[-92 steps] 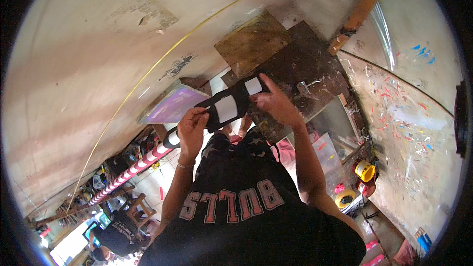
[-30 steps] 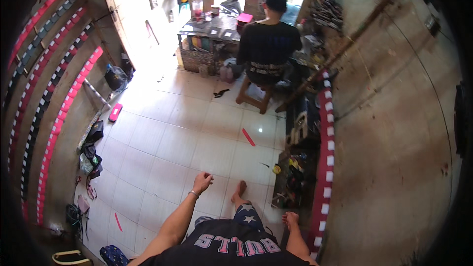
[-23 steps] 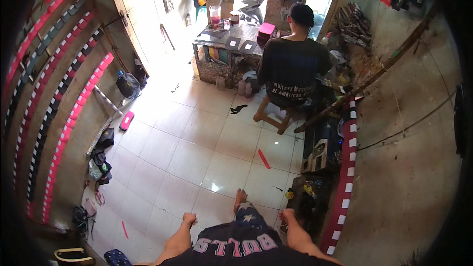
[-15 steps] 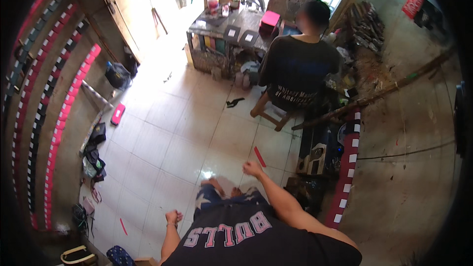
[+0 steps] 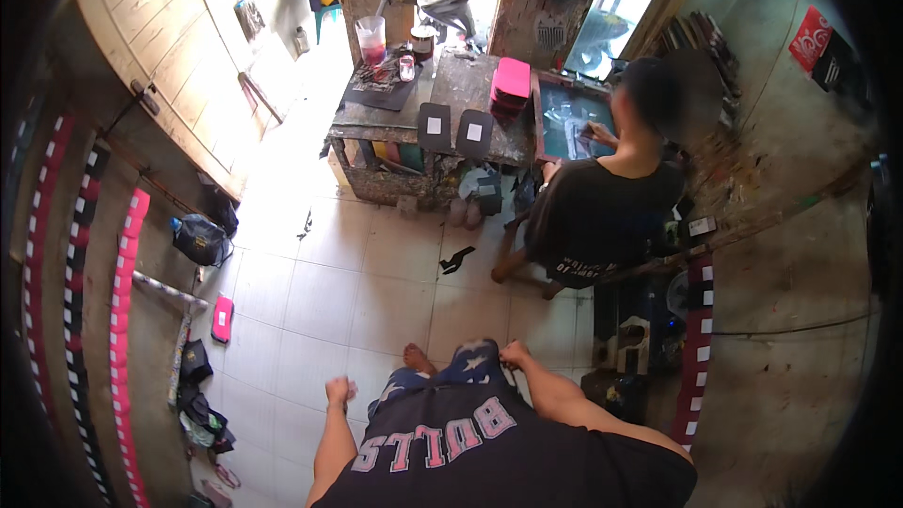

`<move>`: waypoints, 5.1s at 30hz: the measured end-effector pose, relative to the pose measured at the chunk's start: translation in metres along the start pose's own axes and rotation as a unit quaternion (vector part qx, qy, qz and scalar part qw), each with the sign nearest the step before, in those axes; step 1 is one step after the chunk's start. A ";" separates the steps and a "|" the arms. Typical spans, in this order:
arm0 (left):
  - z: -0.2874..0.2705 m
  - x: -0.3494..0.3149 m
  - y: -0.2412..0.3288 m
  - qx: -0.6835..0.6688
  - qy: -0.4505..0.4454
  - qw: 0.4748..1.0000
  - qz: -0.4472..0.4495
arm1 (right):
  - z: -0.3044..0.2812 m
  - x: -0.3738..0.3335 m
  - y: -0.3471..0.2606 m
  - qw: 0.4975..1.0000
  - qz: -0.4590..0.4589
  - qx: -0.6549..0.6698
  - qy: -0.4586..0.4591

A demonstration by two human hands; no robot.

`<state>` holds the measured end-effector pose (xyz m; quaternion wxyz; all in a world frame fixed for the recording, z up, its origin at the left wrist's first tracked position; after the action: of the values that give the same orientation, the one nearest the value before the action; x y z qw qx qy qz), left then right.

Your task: The person repeatedly picks up red and black rectangular pieces with white labels from a table and places them onto a long horizontal strip mounted on the wall. The person alternates between red and black pieces to form a patterned strip.

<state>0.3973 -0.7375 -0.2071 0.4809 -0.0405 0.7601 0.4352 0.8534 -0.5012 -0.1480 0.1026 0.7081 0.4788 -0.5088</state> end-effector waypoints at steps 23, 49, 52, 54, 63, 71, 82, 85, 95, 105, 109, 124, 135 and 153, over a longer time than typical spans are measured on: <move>0.093 0.142 0.372 0.219 -0.058 0.961 -0.157 | -0.104 0.370 -0.506 0.782 0.067 0.620 0.003; 0.407 0.315 0.683 0.045 -0.460 0.876 -0.135 | -0.075 0.187 -0.647 0.829 -0.122 0.529 -0.135; 0.418 0.306 0.710 0.081 -0.447 0.890 -0.042 | -0.096 0.208 -0.635 0.892 -0.180 0.396 -0.123; 0.417 0.293 0.727 0.063 -0.412 0.908 -0.026 | -0.103 0.254 -0.599 0.922 -0.167 0.346 -0.050; 0.402 0.275 0.760 0.102 -0.225 0.963 0.112 | -0.242 0.400 -0.517 0.841 0.070 0.240 0.479; 0.384 0.245 0.746 0.349 -0.016 0.855 0.384 | -0.283 0.445 -0.503 0.868 0.165 0.207 0.421; 0.371 0.257 0.732 0.041 -0.217 0.975 -0.021 | -0.268 0.405 -0.511 0.849 -0.086 0.301 0.426; 0.367 0.284 0.724 0.062 -0.235 0.970 0.008 | -0.266 0.345 -0.557 0.866 -0.160 0.291 0.375; 0.370 0.275 0.716 -0.065 -0.315 0.947 0.001 | -0.138 0.199 -0.694 0.800 -0.197 0.567 -0.011; 0.316 0.275 0.720 0.023 -0.212 0.957 0.196 | -0.071 0.203 -0.690 0.840 -0.243 0.481 -0.068; 0.295 0.274 0.719 0.113 -0.153 0.938 0.290 | -0.098 0.270 -0.664 0.891 -0.219 0.398 0.003; 0.276 0.254 0.726 0.246 -0.004 0.904 0.349 | -0.176 0.453 -0.640 0.854 0.011 0.274 0.442; 0.300 0.236 0.754 0.291 -0.098 0.875 0.374 | -0.144 0.531 -0.630 0.691 0.043 0.498 0.522; 0.212 0.248 0.710 0.236 -0.290 0.821 0.432 | -0.065 0.297 -0.568 0.586 -0.197 0.686 0.384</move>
<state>0.0710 -0.0613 0.0113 0.4368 0.5350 0.6041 0.3976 0.4564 0.0066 -0.1668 -0.7096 0.5864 0.1105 -0.3748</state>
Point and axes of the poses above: each hand's wrist, its own x-axis towards the middle knuckle, its own z-axis out of the palm, y = z × x, the point moved 1 cm from there along x, towards the middle knuckle, and after that the axes turned 4 degrees about -x, right-handed, at the moved point
